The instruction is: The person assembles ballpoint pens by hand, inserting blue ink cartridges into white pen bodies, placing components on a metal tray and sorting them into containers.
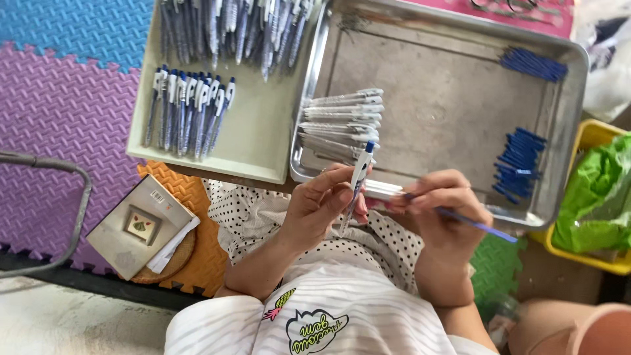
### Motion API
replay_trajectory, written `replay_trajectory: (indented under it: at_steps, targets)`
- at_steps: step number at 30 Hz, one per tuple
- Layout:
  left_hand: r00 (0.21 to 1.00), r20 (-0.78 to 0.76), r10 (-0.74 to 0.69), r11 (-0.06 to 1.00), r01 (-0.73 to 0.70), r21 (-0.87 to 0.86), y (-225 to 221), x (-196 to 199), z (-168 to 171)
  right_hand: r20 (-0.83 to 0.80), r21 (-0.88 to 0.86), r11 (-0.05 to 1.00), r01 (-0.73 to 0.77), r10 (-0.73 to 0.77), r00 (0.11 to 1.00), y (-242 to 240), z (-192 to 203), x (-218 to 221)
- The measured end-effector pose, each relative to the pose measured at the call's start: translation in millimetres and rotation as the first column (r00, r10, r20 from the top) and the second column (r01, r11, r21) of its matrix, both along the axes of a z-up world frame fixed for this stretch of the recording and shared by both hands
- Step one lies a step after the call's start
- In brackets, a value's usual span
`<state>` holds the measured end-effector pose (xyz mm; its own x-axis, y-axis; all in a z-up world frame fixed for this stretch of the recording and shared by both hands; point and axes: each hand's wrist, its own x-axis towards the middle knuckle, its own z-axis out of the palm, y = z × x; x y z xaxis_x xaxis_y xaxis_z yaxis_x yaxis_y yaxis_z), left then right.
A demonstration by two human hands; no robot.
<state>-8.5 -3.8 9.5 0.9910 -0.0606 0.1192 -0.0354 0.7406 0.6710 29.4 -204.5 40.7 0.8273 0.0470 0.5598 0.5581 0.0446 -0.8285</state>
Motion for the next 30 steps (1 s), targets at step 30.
replay_trajectory:
  at_steps: [30]
  targets:
    - [0.978, 0.195, 0.068, 0.958, -0.119, 0.262, 0, -28, -4, 0.421, -0.221, 0.969, 0.107, -0.004, 0.907, 48, 49, -24]
